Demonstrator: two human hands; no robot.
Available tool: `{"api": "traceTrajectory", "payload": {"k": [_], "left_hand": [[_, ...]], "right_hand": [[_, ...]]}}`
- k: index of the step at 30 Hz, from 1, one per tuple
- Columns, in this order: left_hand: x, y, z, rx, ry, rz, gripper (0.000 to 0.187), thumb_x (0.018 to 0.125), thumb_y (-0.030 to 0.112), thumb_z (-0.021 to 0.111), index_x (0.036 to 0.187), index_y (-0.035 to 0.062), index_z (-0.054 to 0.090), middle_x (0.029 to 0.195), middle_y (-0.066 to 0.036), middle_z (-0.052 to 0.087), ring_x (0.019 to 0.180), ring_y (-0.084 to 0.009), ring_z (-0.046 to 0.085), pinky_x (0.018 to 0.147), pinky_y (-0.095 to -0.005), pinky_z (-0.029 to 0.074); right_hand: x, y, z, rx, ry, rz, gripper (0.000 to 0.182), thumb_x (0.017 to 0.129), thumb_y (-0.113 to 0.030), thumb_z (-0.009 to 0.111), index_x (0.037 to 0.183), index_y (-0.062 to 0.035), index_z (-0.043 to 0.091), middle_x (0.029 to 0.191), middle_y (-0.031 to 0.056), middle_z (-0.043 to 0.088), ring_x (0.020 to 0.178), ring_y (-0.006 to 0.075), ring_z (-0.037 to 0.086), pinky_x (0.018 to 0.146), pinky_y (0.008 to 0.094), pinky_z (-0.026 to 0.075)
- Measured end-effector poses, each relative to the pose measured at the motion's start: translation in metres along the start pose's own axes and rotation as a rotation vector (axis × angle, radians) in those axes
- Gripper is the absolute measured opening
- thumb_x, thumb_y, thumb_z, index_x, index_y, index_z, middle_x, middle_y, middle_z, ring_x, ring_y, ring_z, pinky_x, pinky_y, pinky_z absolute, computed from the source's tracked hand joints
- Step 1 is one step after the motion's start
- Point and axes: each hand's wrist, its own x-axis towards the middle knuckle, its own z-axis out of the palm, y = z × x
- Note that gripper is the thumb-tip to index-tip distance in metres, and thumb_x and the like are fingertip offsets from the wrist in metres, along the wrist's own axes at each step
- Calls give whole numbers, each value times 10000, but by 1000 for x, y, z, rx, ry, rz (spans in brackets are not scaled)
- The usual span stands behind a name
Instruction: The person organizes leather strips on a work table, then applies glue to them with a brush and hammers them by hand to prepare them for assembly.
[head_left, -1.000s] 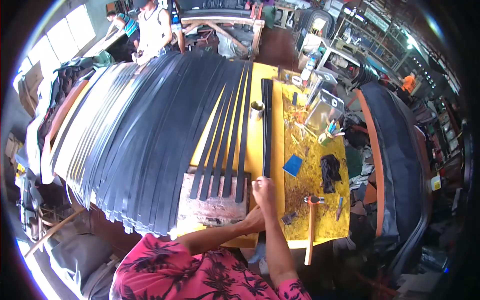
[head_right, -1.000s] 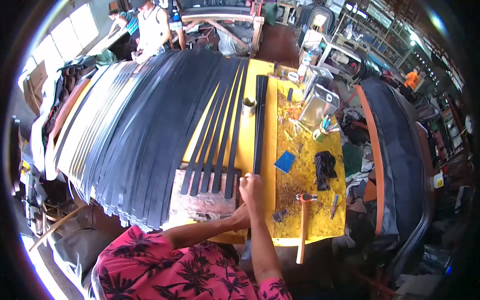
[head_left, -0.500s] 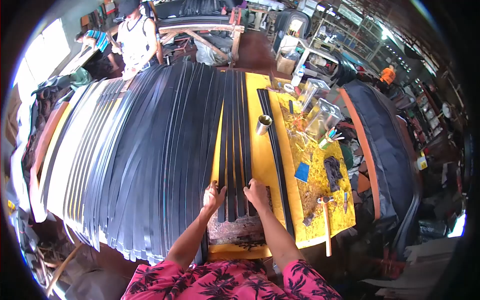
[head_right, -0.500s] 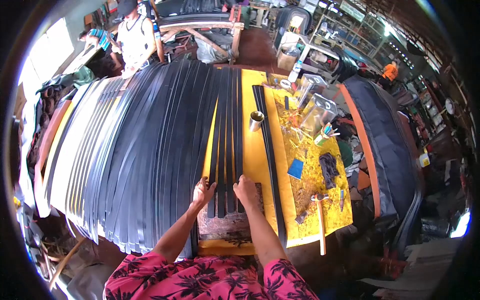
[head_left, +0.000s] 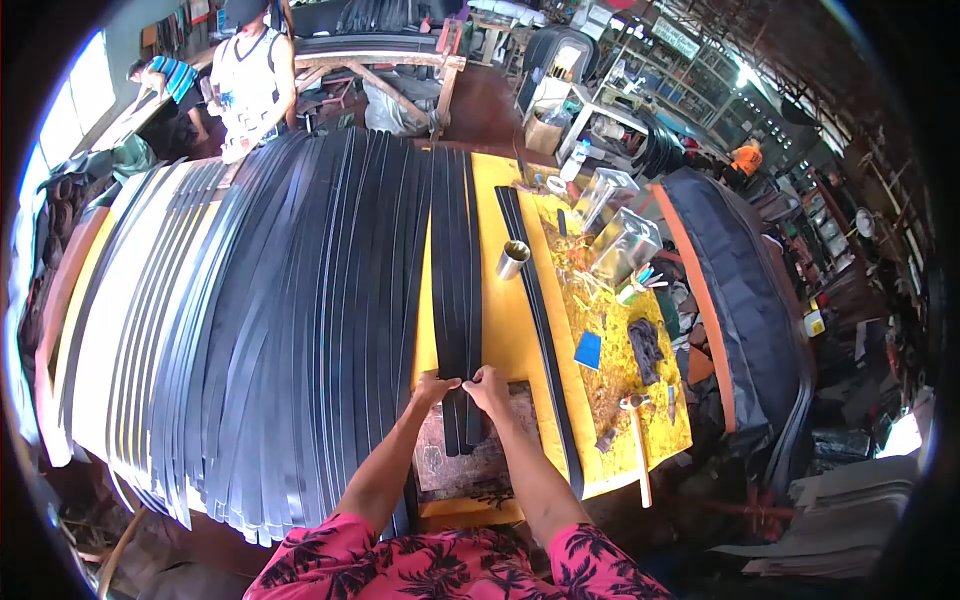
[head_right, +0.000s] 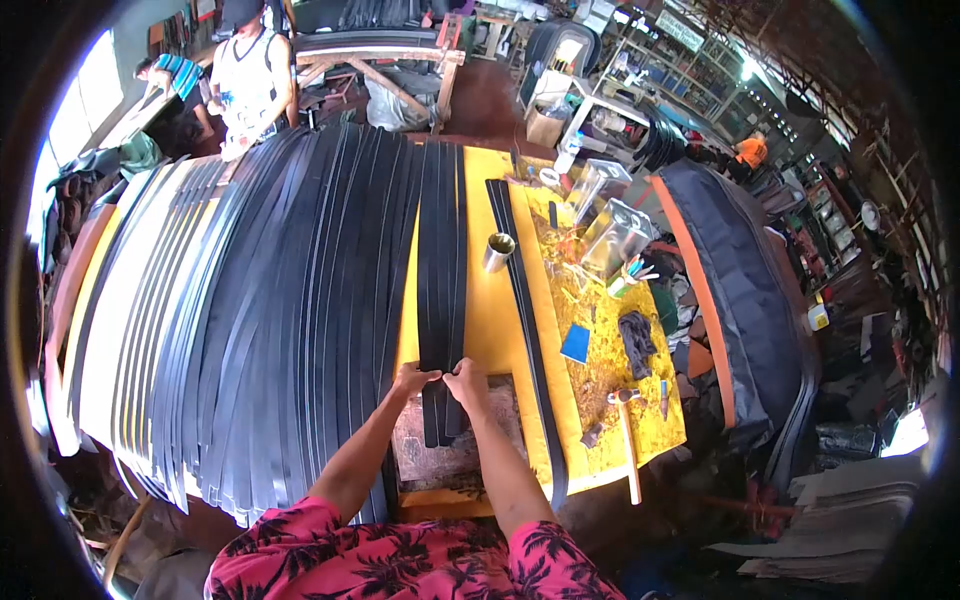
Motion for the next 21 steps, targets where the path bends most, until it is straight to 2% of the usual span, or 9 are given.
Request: {"api": "traceTrajectory", "payload": {"k": [3,6,8,10,12,13,14,18,21], "left_hand": [[-4,3,0,-183,-27,10,458,747,207,835,1087,-54,673,957,-143,715,803,-203,696,697,-302,560],[-2,-1,-1,-338,-97,109,403,779,199,793,1066,-55,668,883,-85,703,751,-172,662,660,-301,531],[-36,36,-7,-518,-99,65,273,849,188,727,998,-37,688,817,-45,679,685,-135,609,604,-294,492],[-1,8,9,-512,-96,159,236,905,196,664,995,-22,685,805,-30,668,674,-129,591,597,-297,484],[-8,22,10,-374,-8,219,275,931,255,643,1005,-8,673,832,-24,658,699,-126,584,615,-292,482],[0,15,15,-502,-25,199,290,943,282,629,1007,3,675,830,-25,656,730,-144,602,642,-302,491],[6,7,20,-626,-36,164,307,956,309,615,1010,13,676,828,-25,654,760,-162,620,669,-312,499],[2,5,23,-1093,-382,25,420,1020,410,438,1075,40,628,1026,-116,668,912,-250,641,824,-376,528],[-10,20,26,-1116,-498,-27,508,1023,458,400,1112,10,621,1036,-129,669,927,-264,639,853,-371,520]], "right_hand": [[7,0,-6,213,46,29,266,682,-244,754,797,-12,693,764,191,685,762,307,687,727,388,535],[7,-11,-24,288,19,47,315,687,-270,750,853,-5,711,801,190,699,779,288,698,734,368,535],[0,-17,-17,175,-37,50,392,677,-342,764,895,-19,724,851,190,707,833,313,698,763,390,540],[-10,-26,-8,173,-40,128,437,671,-337,788,924,-1,672,901,227,682,901,357,672,802,432,525],[4,2,40,110,178,16,407,699,-304,785,911,5,626,881,233,651,885,396,639,809,457,505],[0,-8,34,98,223,-44,388,716,-269,775,937,3,609,899,241,645,909,414,621,818,473,495],[-9,-26,17,143,161,-63,346,755,-171,678,1002,27,540,948,284,601,916,461,589,833,516,482],[-25,-38,15,128,215,-115,316,778,-99,624,1024,51,495,969,336,543,894,487,583,797,525,497],[-37,-45,12,97,300,-156,327,786,-83,610,1048,49,468,963,338,520,876,498,583,760,537,507]]}}
